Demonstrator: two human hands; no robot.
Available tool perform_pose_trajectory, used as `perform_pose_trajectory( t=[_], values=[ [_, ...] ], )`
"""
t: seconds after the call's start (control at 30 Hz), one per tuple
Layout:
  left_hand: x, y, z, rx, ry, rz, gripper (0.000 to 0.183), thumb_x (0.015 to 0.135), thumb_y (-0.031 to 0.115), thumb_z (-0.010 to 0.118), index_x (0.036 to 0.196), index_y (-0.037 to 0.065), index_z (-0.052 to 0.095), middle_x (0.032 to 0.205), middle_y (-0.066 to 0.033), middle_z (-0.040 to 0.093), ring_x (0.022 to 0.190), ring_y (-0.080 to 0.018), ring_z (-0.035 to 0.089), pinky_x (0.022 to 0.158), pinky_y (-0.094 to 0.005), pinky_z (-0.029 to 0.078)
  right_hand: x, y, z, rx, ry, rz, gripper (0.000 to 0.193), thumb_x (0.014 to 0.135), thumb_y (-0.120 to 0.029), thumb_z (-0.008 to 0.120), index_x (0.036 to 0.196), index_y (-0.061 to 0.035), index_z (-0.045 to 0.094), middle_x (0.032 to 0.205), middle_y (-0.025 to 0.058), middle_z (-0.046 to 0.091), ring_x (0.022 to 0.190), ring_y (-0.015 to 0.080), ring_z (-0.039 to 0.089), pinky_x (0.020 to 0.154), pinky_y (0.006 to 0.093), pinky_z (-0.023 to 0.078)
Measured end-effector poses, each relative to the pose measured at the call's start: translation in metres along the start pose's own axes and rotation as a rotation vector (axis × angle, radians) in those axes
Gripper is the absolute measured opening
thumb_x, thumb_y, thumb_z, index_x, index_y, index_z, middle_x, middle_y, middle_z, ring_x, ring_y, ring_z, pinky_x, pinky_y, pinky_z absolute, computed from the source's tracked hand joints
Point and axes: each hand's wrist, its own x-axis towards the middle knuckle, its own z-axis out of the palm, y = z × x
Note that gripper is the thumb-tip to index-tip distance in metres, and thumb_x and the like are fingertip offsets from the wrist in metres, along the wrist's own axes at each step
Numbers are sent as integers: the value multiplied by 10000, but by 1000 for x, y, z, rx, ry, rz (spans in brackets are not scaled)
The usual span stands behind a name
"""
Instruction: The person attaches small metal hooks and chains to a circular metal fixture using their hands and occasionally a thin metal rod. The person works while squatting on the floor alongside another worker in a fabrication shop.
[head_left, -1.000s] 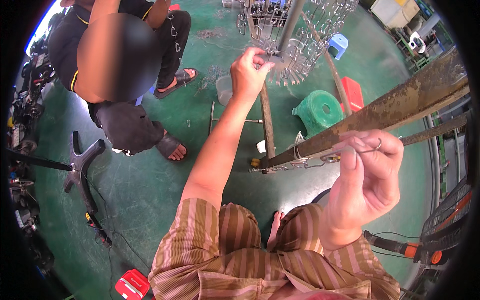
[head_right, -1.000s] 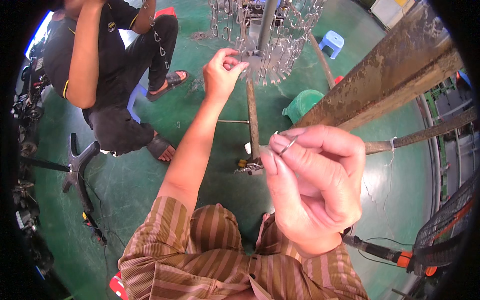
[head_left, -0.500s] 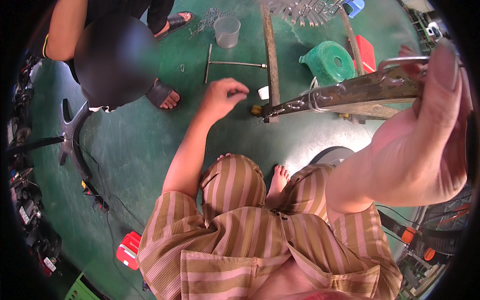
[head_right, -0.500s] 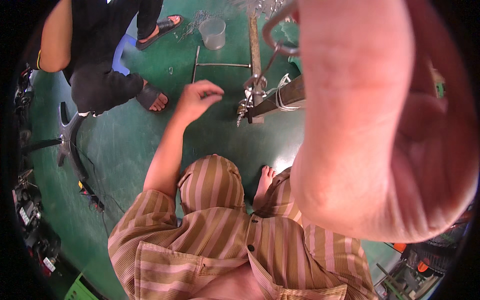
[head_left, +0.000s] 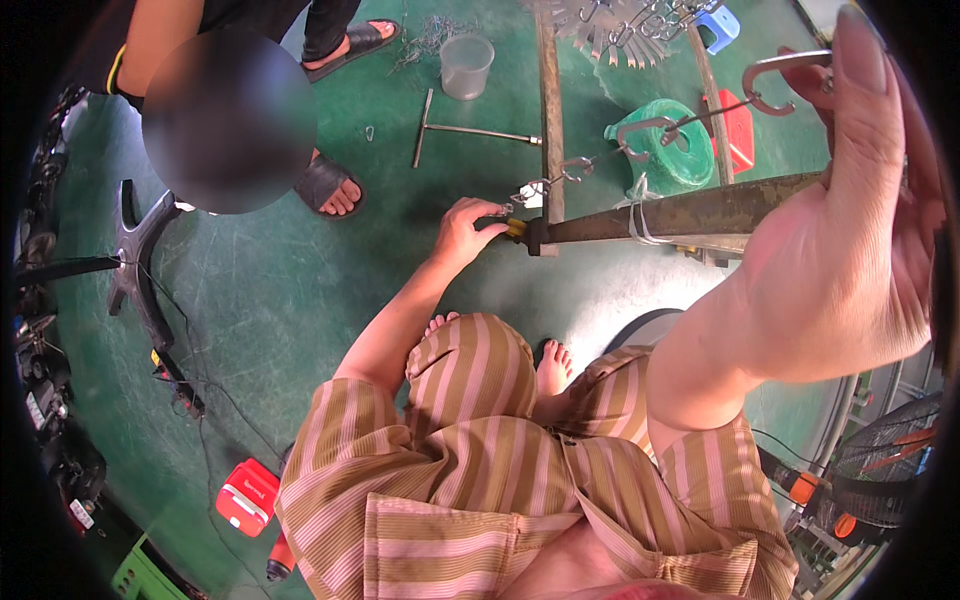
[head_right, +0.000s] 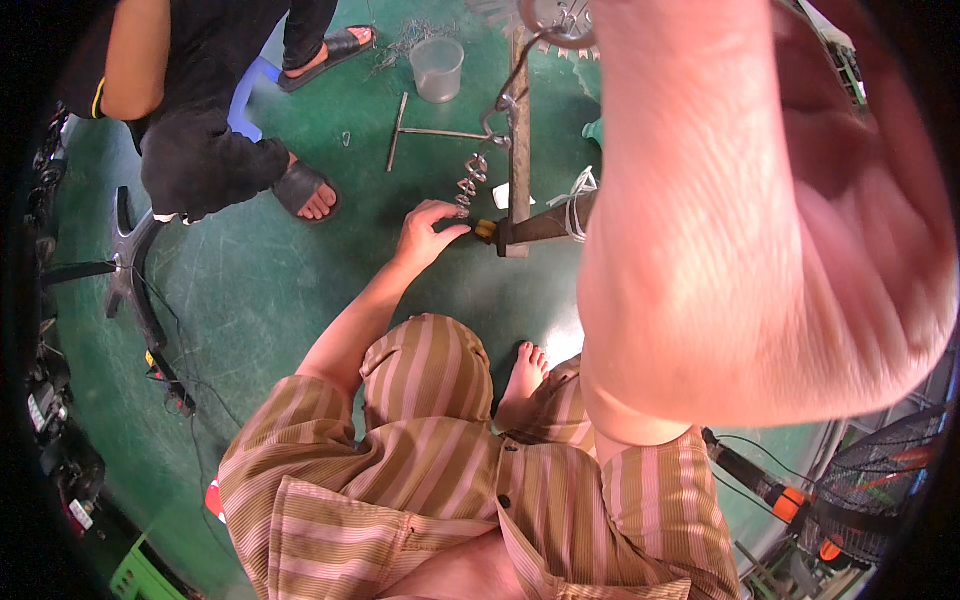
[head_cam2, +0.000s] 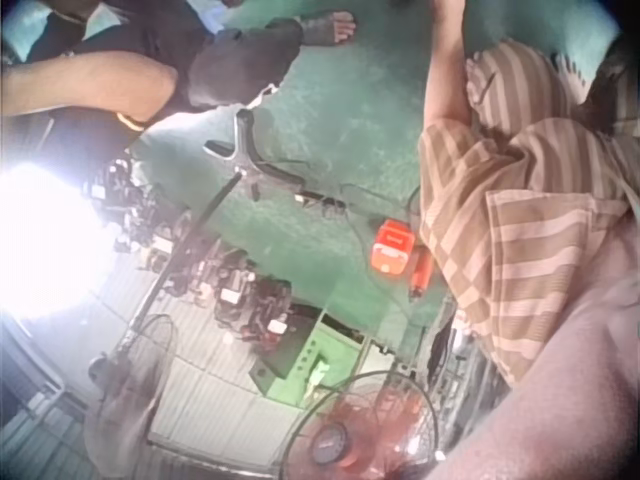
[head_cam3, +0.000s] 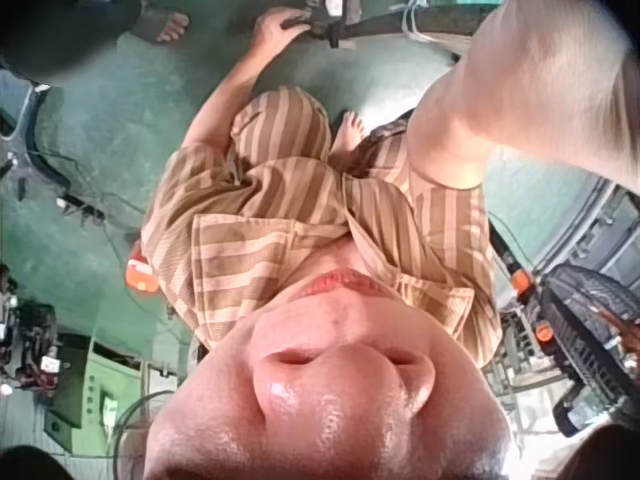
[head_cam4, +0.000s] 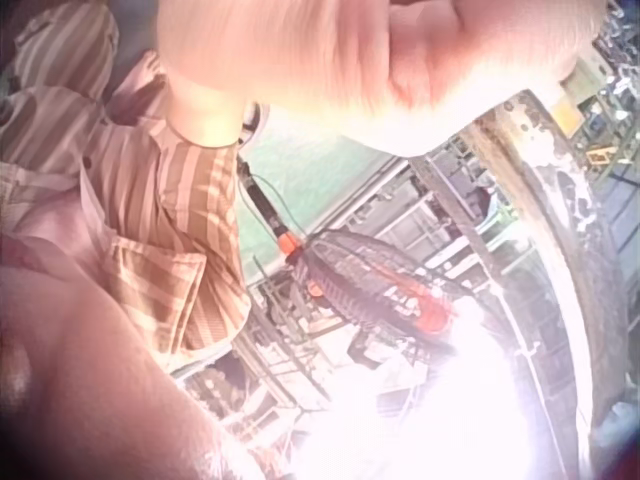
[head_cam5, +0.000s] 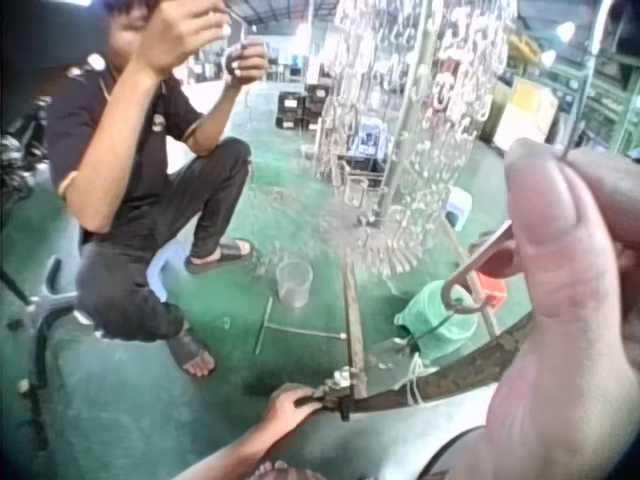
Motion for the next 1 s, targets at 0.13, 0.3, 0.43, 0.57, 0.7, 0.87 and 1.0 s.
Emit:
perform_pose_trajectory(
  t=[0.13,0.3,0.43,0.57,0.7,0.87,1.0],
  values=[
    [3,-3,3,11,33,-63,237,637,97,765,850,58,667,853,-59,661,811,-227,606,691,-325,480,3,5,8,-11,16,-9,91,766,55,651,852,74,626,793,145,615,619,171,595,578,255,500],
    [-5,-24,8,58,42,-69,183,647,86,757,804,45,672,845,-60,666,775,-214,613,665,-317,486,5,6,17,-27,19,-15,95,759,51,663,845,77,630,775,141,621,609,165,596,575,248,496],
    [-11,-30,12,73,62,-53,139,652,88,750,760,41,675,812,-60,671,754,-212,617,657,-322,489,5,5,19,-37,23,-20,99,754,48,672,839,79,633,760,137,626,602,160,597,573,243,493],
    [-7,-25,7,69,29,-98,117,652,99,749,726,40,680,771,-69,671,730,-207,619,654,-322,489,6,3,18,-70,26,-28,103,749,45,682,833,81,635,746,134,631,594,156,598,571,238,490],
    [6,-13,-17,52,-10,-70,130,648,128,752,723,48,684,726,-70,656,688,-212,614,633,-321,484,8,-3,16,-111,29,-36,108,744,42,691,828,83,638,732,130,635,587,151,599,568,233,487],
    [30,10,-65,92,58,-40,153,638,99,765,709,36,645,652,-63,613,625,-183,604,579,-300,477,6,-9,13,-144,-17,-100,97,754,54,679,837,76,634,767,123,630,595,146,598,570,226,485],
    [80,67,-97,105,207,146,176,623,41,781,694,22,620,651,-62,605,595,-162,587,545,-289,460,1,-20,3,-209,-116,-134,84,790,89,615,871,69,613,867,138,597,636,159,599,569,237,507]
  ],
)
